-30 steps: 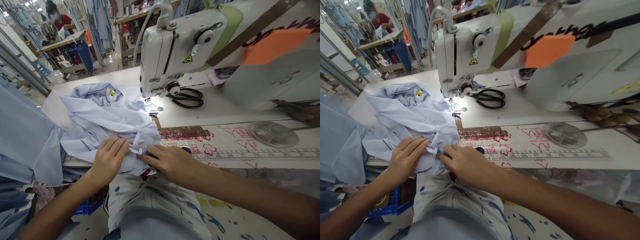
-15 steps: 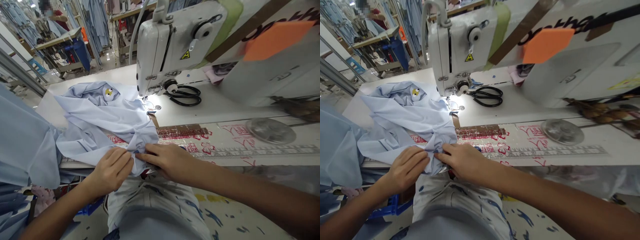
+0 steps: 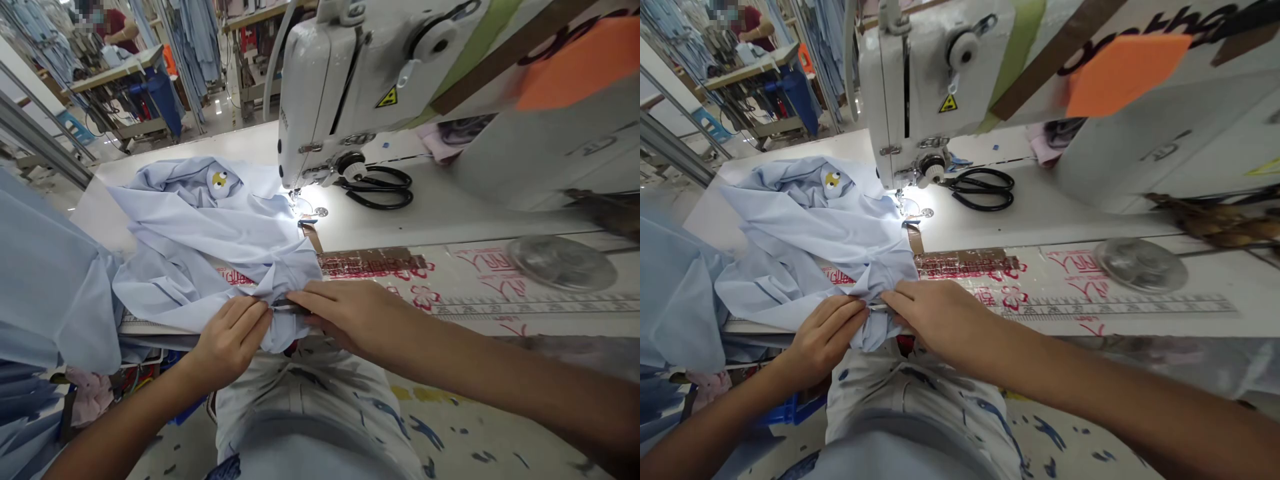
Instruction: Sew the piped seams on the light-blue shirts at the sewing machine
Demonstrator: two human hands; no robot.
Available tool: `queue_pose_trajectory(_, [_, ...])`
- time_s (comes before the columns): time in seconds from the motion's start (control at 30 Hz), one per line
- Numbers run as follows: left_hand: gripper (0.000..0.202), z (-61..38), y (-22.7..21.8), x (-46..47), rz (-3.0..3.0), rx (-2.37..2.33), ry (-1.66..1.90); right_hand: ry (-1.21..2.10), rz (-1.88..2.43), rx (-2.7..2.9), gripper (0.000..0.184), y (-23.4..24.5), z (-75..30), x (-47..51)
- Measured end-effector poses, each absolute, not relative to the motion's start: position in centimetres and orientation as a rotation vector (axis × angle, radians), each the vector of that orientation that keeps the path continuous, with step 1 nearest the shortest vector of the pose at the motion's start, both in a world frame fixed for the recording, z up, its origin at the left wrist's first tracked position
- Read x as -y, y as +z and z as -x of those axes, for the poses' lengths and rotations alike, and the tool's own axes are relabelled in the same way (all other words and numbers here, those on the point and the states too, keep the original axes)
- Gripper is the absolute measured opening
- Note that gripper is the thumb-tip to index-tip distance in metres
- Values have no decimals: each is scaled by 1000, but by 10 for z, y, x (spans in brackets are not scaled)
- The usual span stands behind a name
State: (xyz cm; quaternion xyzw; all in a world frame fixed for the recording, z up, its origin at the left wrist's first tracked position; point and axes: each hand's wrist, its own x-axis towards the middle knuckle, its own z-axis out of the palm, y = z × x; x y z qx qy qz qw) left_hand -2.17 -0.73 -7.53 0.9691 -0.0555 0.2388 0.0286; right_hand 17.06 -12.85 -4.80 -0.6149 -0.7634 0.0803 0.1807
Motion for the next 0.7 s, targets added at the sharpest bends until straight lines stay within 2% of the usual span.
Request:
queue_pose_trajectory(0.1, [22, 21, -75, 7, -2983, 208, 762, -93, 1768, 2260, 28, -51, -165, 127])
queue_pose_trajectory(0.2, [23, 20, -75, 7, -2982, 224, 743, -268, 1770, 2299, 32, -49, -162, 127])
queue_pose_trajectory(0.7, [21, 19, -74, 7, -2989, 228, 755, -266, 1774, 2336, 40, -52, -159, 127])
